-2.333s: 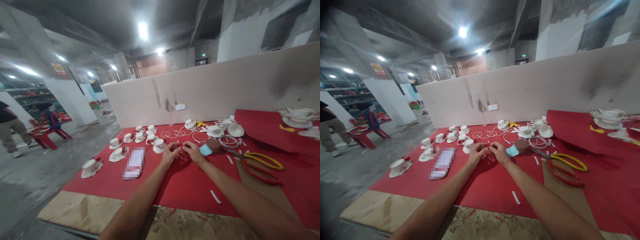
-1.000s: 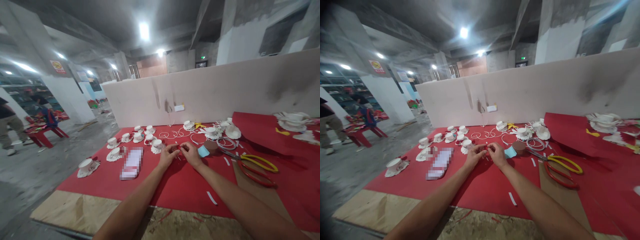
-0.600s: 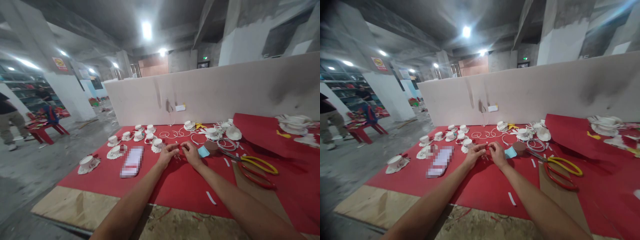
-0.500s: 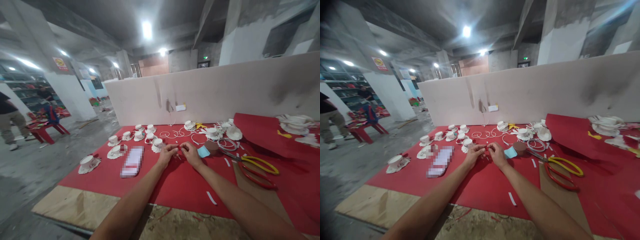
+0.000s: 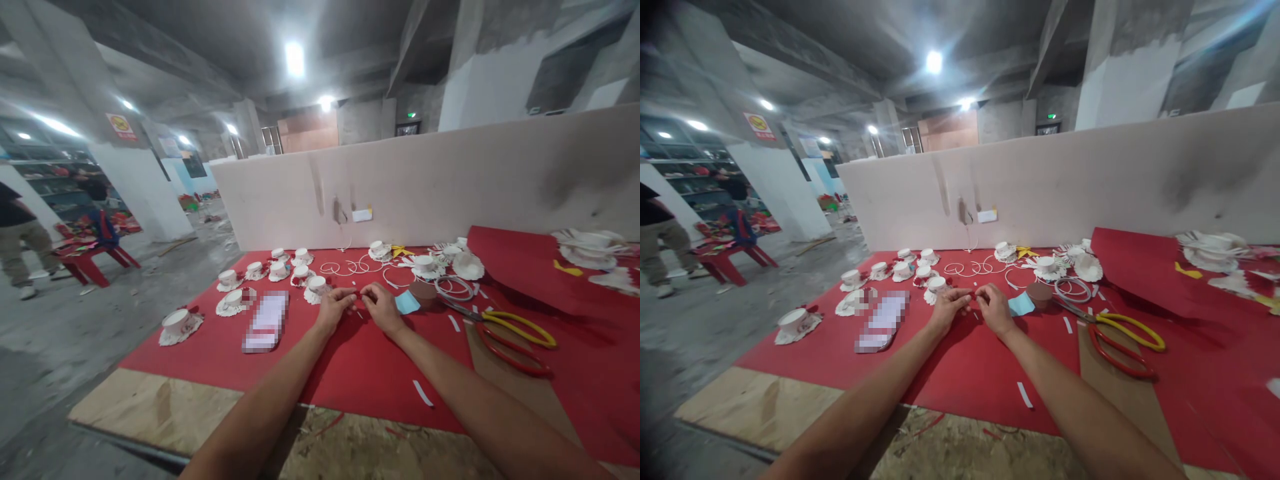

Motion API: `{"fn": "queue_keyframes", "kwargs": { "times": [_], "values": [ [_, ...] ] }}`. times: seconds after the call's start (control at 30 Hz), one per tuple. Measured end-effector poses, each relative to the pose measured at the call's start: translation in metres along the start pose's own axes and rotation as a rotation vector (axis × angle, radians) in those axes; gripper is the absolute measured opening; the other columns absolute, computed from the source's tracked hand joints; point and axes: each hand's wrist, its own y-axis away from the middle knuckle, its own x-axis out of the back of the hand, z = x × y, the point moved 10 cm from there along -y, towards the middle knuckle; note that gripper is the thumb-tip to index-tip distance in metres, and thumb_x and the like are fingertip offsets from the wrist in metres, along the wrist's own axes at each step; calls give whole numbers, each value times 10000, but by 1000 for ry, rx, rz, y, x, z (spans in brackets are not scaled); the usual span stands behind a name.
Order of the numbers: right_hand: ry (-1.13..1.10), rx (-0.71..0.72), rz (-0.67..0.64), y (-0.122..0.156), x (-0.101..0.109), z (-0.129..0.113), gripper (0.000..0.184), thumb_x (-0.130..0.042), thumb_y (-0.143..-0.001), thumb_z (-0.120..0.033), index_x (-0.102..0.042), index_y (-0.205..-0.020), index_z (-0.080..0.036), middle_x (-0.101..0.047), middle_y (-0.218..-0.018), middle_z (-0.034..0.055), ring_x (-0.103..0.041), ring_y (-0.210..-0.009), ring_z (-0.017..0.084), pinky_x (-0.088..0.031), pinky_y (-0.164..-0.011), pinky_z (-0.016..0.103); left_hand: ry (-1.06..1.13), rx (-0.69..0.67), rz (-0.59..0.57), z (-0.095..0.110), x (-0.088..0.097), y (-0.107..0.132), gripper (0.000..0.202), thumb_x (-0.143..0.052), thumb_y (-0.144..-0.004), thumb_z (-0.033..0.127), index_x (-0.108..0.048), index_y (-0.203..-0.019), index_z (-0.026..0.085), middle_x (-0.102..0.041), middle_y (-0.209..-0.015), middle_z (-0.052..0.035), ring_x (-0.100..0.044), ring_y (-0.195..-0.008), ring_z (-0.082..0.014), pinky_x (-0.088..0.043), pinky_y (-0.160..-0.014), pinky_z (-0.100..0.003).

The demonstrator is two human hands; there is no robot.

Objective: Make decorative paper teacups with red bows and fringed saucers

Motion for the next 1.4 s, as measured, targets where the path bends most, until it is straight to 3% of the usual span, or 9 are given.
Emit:
{"fn": "queue_keyframes", "kwargs": {
  "times": [0.17, 0.33, 0.7, 1.4],
  "values": [
    [10, 5, 28, 1, 1, -2, 87, -495, -752, -179, -529, -829, -200, -570, -787, 35, -550, -689, 172, -460, -664, 311, 6, -13, -4, 4, -1, 1, 380, -763, -597, 323, -692, -890, 93, -632, -548, -24, -533, -458, -90, -399, -457, -203],
    [29, 45, 24, 1, 2, -7, 69, -495, -752, -156, -540, -768, -206, -560, -765, 30, -543, -695, 174, -452, -665, 303, 18, -23, 5, 6, -1, 2, 424, -781, -574, 328, -691, -917, 96, -652, -613, -32, -561, -489, -103, -409, -467, -211],
    [62, 65, 35, 2, 0, -7, 91, -480, -759, -156, -536, -804, -211, -560, -778, 29, -543, -724, 182, -443, -682, 307, 99, 42, 2, -3, 1, -1, 416, -790, -569, 331, -691, -896, 95, -622, -525, -21, -546, -464, -94, -392, -455, -198],
    [84, 101, 1, 3, -3, -7, 79, -489, -780, -147, -551, -794, -194, -556, -777, 32, -541, -740, 179, -435, -689, 298, 163, 97, 12, -10, 4, -2, 415, -799, -549, 270, -689, -910, 97, -643, -594, -19, -575, -487, -95, -401, -438, -186]
  ]
}}
